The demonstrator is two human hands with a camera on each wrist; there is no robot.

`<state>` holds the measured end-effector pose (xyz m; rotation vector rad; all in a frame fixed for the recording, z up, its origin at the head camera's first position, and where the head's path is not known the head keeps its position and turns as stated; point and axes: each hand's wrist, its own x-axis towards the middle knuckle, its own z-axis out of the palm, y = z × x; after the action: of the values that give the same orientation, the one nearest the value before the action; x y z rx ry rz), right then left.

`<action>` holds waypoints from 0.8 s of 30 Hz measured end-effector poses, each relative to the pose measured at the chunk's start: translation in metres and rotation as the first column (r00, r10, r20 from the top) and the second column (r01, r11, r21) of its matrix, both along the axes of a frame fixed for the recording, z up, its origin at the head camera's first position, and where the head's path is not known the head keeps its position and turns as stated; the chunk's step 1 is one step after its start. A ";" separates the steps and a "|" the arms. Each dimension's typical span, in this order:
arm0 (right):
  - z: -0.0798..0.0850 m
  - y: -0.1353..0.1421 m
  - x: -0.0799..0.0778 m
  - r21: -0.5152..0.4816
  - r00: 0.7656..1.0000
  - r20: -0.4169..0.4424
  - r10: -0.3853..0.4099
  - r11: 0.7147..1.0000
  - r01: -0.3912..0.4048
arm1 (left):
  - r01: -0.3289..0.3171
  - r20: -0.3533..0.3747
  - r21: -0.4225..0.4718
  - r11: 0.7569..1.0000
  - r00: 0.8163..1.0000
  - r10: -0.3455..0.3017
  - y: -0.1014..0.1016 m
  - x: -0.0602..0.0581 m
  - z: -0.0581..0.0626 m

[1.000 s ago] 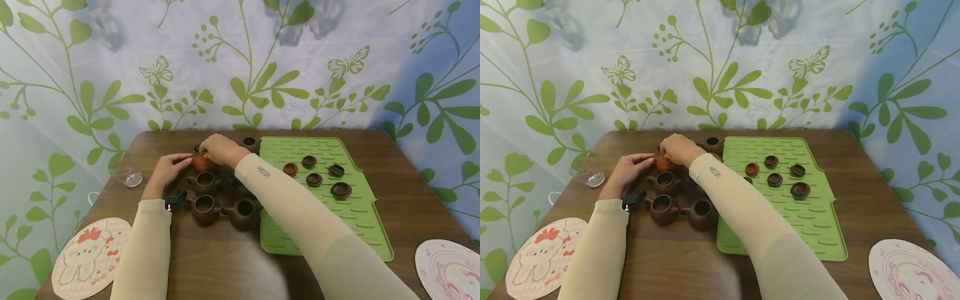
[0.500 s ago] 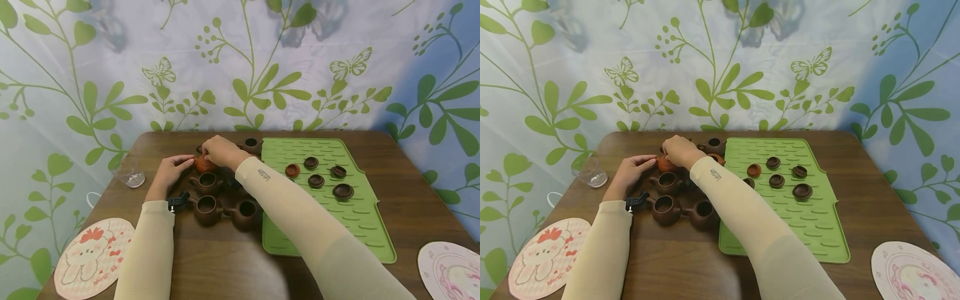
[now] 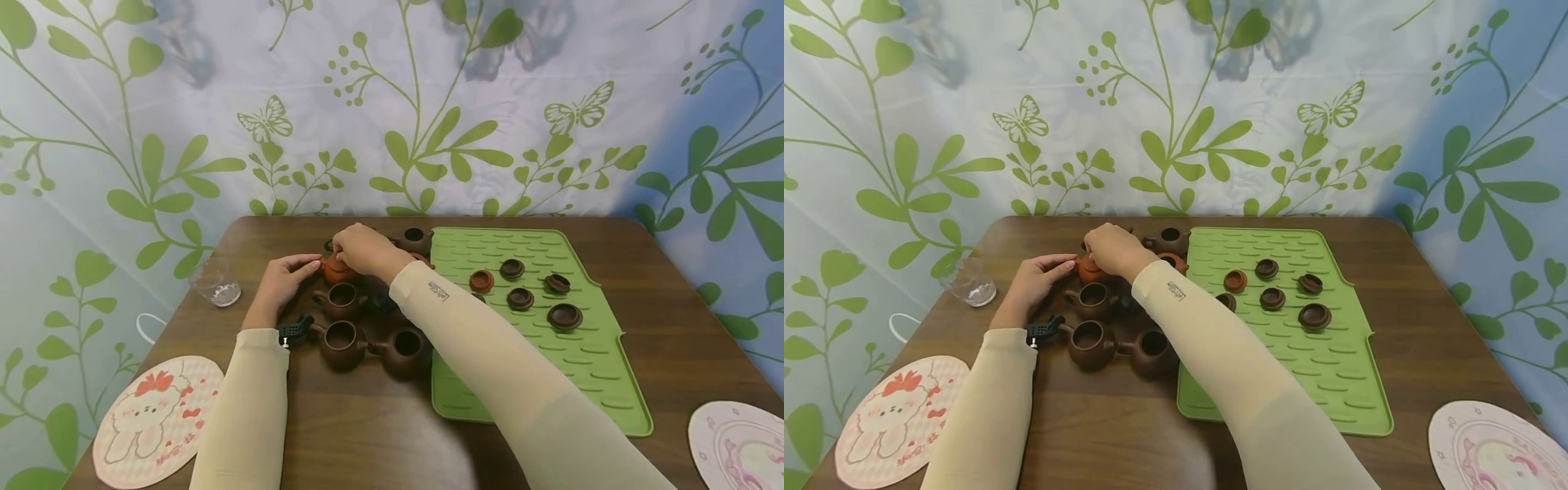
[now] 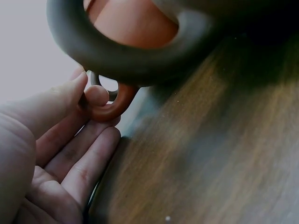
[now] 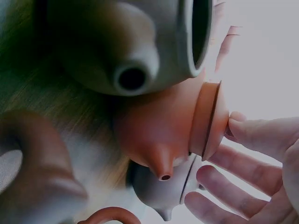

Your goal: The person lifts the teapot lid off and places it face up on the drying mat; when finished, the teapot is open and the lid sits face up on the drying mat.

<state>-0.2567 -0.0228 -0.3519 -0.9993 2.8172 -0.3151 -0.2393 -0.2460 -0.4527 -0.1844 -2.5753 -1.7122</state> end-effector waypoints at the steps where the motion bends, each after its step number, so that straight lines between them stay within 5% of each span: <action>1: 0.001 0.001 0.001 -0.013 1.000 0.002 -0.003 1.000 0.004 | 0.002 0.000 0.001 1.000 1.000 -0.002 0.000 0.000 0.000; 13: 0.022 0.020 0.025 -0.224 1.000 0.026 0.000 0.975 0.006 | -0.007 -0.011 0.000 1.000 1.000 0.007 -0.002 -0.002 -0.004; 24: 0.023 0.072 0.034 -0.369 0.998 0.020 -0.067 0.927 0.069 | 0.001 0.002 0.013 1.000 1.000 -0.001 -0.002 -0.001 -0.004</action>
<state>-0.2231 0.0490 -0.3284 -0.9574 2.8500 -0.8838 -0.2402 -0.2478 -0.4571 -0.1826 -2.5657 -1.7296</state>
